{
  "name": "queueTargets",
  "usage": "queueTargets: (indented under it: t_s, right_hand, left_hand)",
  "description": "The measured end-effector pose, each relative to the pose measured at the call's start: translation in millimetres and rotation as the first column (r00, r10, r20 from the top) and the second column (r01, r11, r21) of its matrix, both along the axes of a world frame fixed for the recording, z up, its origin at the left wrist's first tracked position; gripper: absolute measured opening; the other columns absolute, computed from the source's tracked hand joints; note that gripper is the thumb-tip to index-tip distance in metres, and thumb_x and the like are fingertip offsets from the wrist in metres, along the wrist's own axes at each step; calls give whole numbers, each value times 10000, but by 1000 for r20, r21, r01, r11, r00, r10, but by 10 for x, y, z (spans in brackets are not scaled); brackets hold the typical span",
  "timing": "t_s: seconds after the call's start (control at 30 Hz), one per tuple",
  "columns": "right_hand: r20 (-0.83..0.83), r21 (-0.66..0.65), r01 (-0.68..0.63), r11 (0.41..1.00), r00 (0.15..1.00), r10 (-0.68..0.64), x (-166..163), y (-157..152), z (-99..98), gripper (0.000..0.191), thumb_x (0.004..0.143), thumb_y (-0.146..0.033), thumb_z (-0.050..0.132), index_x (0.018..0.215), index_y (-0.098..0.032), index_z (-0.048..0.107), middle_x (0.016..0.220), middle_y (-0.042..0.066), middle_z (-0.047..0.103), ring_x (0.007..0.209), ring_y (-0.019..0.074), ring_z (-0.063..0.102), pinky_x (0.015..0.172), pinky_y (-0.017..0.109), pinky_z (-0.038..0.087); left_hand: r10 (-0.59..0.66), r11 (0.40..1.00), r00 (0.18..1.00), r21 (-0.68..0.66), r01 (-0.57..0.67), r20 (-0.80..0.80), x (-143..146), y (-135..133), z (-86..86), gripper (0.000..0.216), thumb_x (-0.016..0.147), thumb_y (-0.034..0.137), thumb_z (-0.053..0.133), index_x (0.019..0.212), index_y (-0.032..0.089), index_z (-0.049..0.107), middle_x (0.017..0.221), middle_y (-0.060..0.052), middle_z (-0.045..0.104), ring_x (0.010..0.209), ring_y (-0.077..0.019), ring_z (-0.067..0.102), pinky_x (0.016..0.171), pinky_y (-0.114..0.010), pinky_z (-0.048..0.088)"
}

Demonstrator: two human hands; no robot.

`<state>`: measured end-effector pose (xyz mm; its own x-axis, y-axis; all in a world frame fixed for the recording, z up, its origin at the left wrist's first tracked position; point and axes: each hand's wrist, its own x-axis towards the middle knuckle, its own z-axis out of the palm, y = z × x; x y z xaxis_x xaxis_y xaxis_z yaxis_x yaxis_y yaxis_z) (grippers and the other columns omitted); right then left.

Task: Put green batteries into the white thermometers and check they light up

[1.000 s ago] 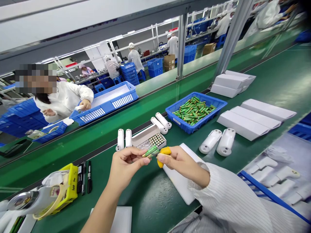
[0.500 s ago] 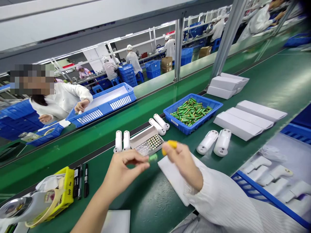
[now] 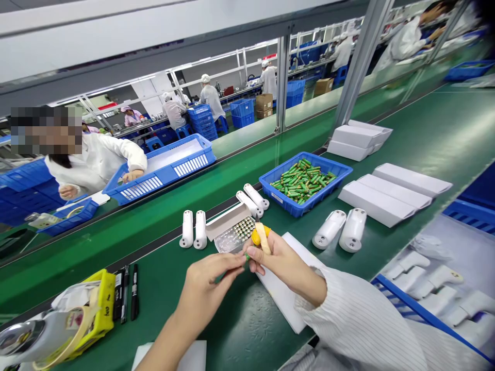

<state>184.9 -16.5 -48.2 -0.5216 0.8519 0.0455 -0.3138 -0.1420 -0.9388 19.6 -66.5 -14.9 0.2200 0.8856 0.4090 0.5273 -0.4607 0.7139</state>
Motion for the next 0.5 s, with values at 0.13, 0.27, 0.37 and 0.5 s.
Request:
queueTargets:
  t_s: [0.13, 0.27, 0.37, 0.5]
  right_hand:
    - [45, -49, -154, 987, 987, 156, 68, -56, 70, 414, 720, -467, 705, 852, -160, 460, 682, -18, 566, 525, 70, 509, 457, 185, 353]
    - [236, 4, -110, 994, 966, 106, 161, 29, 126, 348, 702, -351, 708, 845, -172, 446, 770, 3, 575, 594, 102, 551, 528, 231, 449]
    - [425, 381, 228, 896, 818, -389, 378, 401, 137, 195, 792, -329, 585, 806, -183, 457, 738, 20, 559, 618, 141, 543, 564, 278, 456]
    - [352, 842, 344, 415, 232, -907, 715, 1015, 93, 141, 840, -290, 475, 751, -192, 430, 733, 106, 544, 717, 250, 538, 666, 393, 443]
  left_hand:
    - [33, 957, 979, -288, 27, 201, -151, 160, 98, 47, 729, 215, 704, 756, 196, 739, 766, -55, 732, 708, -187, 691, 665, -247, 560]
    - [263, 955, 910, -222, -197, 322, -271, 318, 111, 190, 704, 280, 730, 852, 173, 677, 785, -53, 716, 743, -178, 672, 653, -235, 531]
    - [312, 943, 946, -146, -298, 87, -299, 363, 7, 181, 705, 277, 720, 852, 183, 671, 797, -47, 706, 711, -176, 644, 644, -252, 506]
    - [210, 974, 928, -16, -226, -306, -269, 394, -282, 103, 775, 231, 628, 848, 201, 695, 806, -47, 708, 674, -186, 627, 647, -287, 499]
